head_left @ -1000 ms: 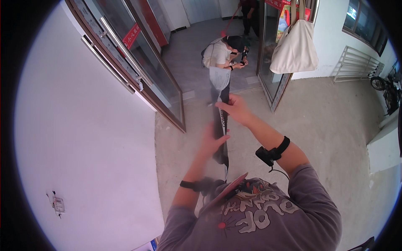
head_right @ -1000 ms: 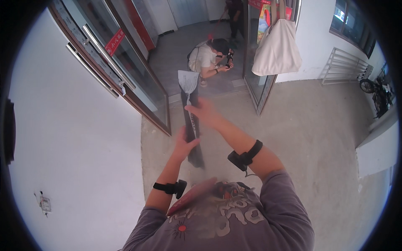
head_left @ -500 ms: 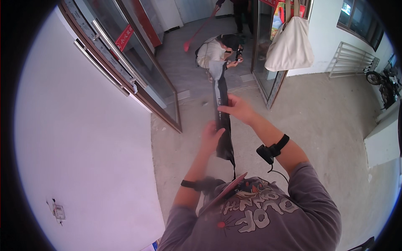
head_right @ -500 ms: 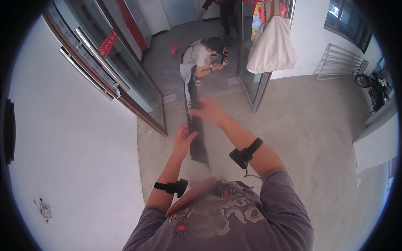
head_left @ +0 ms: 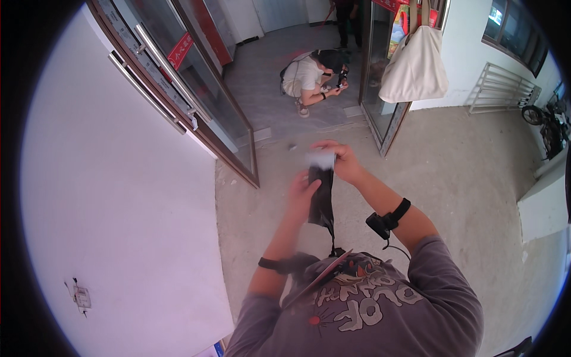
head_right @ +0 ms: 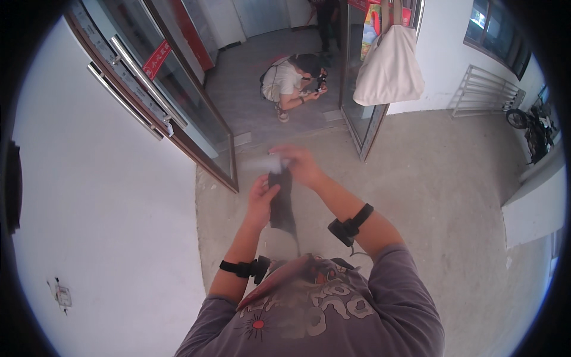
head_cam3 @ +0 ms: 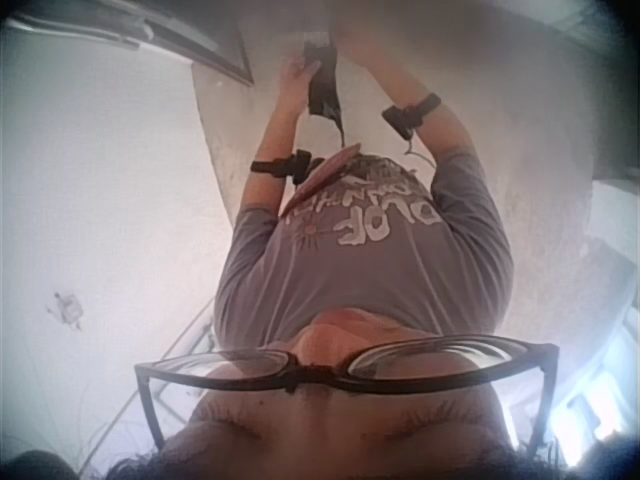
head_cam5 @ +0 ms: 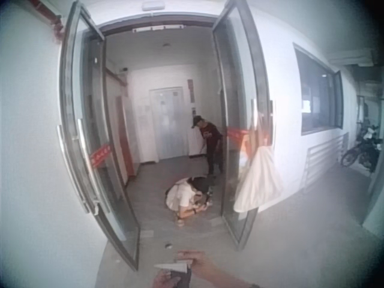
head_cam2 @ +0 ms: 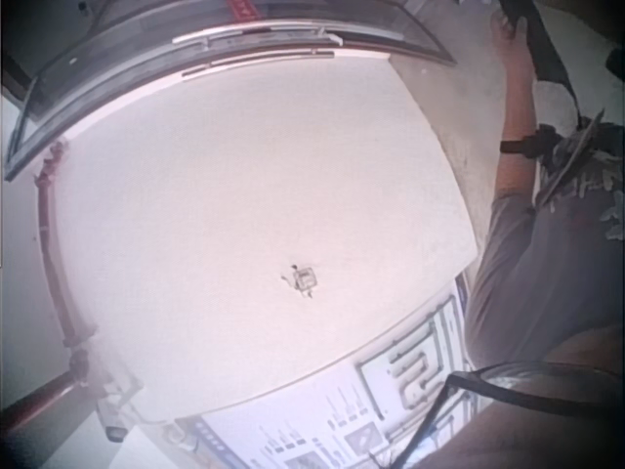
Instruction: The person applies a black adhesive seal strip to the bottom edge of a glass door, pressing it into place by hand and then picking up a white bag hanging from the door handle.
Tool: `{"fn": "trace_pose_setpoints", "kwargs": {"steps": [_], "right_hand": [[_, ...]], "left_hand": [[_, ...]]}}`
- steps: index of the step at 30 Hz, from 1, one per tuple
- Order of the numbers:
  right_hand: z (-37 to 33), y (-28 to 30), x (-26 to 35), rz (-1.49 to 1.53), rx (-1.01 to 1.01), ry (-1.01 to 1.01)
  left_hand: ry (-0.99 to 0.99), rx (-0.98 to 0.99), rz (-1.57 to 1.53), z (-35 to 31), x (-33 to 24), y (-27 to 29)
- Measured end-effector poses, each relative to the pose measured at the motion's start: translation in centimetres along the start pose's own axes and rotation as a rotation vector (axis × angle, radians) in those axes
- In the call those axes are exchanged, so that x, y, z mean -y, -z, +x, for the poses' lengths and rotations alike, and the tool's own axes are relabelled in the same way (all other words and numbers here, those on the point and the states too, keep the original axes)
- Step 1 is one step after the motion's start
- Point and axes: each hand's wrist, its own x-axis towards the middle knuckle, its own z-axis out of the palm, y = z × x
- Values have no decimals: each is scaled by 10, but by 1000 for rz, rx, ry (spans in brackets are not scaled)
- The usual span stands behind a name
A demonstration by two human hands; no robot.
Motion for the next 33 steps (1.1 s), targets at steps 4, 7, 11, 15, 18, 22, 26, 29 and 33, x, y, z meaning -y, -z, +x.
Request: {"fn": "trace_pose_setpoints", "kwargs": {"steps": [4, 7, 11, 15, 18, 22, 26, 29, 33], "right_hand": [[-2, -2, 17, -66, 12, 310], [-4, 3, 18, -105, 8, 293], [-8, 5, 23, -158, 11, 327], [-10, 6, 29, -258, 17, 405], [-11, 6, 31, -336, 9, 450], [-13, 1, 43, -440, -77, 340], [-13, 4, 32, -269, -57, -78], [-16, 13, 10, 177, 159, -469], [-18, 22, 21, 855, 488, -682]], "left_hand": [[-112, 93, -239, -5, 9, 13], [-117, 132, -145, -8, -4, 9], [189, 337, -483, -13, -29, 11], [169, 414, -174, -17, -41, 10], [175, 331, 16, -19, -41, 9], [248, 307, 38, -20, -42, 6], [121, 238, 44, -14, -23, 14], [86, 167, 109, -7, -13, 25], [47, -15, 28, 2, -14, 48]]}}
